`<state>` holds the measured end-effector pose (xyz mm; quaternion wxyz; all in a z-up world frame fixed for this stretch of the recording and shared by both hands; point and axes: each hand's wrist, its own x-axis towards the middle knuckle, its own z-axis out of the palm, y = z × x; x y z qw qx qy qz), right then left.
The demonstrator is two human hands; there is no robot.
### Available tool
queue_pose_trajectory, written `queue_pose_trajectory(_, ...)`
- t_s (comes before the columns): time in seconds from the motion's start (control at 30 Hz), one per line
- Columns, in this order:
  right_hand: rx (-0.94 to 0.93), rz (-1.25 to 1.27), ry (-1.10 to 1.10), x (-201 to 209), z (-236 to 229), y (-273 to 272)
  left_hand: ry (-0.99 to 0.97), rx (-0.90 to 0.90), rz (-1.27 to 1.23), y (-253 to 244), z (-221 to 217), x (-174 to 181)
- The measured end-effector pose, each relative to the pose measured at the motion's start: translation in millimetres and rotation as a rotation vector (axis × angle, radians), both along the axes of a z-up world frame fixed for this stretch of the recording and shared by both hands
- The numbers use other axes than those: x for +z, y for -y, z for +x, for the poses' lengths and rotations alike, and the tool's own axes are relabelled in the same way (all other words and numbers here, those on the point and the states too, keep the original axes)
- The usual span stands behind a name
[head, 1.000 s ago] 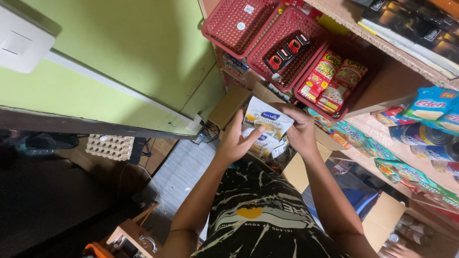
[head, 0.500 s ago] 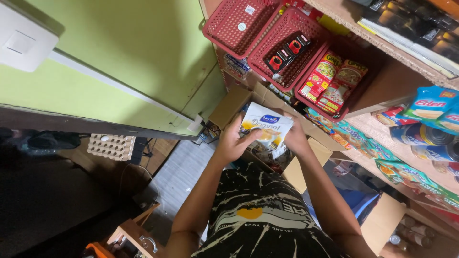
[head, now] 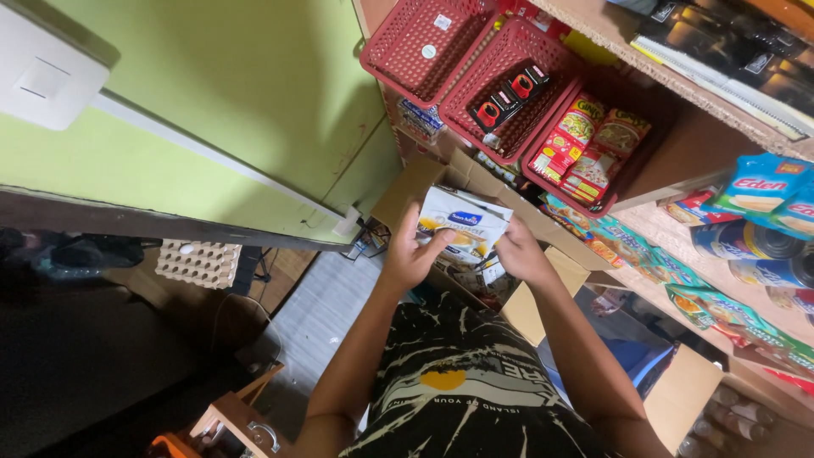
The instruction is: Restock and organize various food and beverage packets on a store shelf from a cardboard box.
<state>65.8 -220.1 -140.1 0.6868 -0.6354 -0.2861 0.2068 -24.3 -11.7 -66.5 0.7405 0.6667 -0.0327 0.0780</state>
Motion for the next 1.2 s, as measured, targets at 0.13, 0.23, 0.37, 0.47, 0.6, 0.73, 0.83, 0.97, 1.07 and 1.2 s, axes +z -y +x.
queue_pose_trajectory(0.13,-0.089,-0.113,0.172,-24.8,-6.0,6.0,0.185,0.201,0.126,13.1,4.9,16.7)
queue_pose_trajectory(0.23,-0.071,0.202,0.002,-12.3,-16.3,-3.7,0.317,0.352,0.34,22.4,9.5,25.9)
queue_pose_trajectory(0.37,-0.095,0.17,-0.075,3.9,-24.0,-13.1,0.216,0.26,0.03,28.4,13.0,0.4)
queue_pose_trajectory(0.47,-0.231,0.039,-0.034,38.1,-26.3,-21.4,0.115,0.302,-0.02,27.0,18.5,2.8)
queue_pose_trajectory(0.6,-0.267,0.031,-0.012,53.2,-18.1,-28.9,0.032,0.142,-0.171,24.4,21.9,5.9)
queue_pose_trajectory(0.73,-0.408,-0.044,-0.074,59.3,-14.9,-30.1,0.055,0.243,-0.153,14.4,27.7,-3.0)
queue_pose_trajectory(0.83,-0.443,0.067,-0.137,32.4,-11.2,-16.2,0.083,0.342,-0.175,-5.9,31.7,-3.3)
queue_pose_trajectory(0.97,-0.23,0.063,-0.479,-4.0,-21.2,2.1,0.077,0.579,-0.258,-32.0,34.5,-6.1)
queue_pose_trajectory(1.07,-0.149,-0.055,-0.781,17.0,-32.1,-11.9,0.229,0.588,-0.511,-36.2,35.7,-3.7)
queue_pose_trajectory(1.2,-0.159,-0.023,-0.976,67.8,-31.4,-35.2,0.3,0.526,-0.579,-26.5,23.4,3.7)
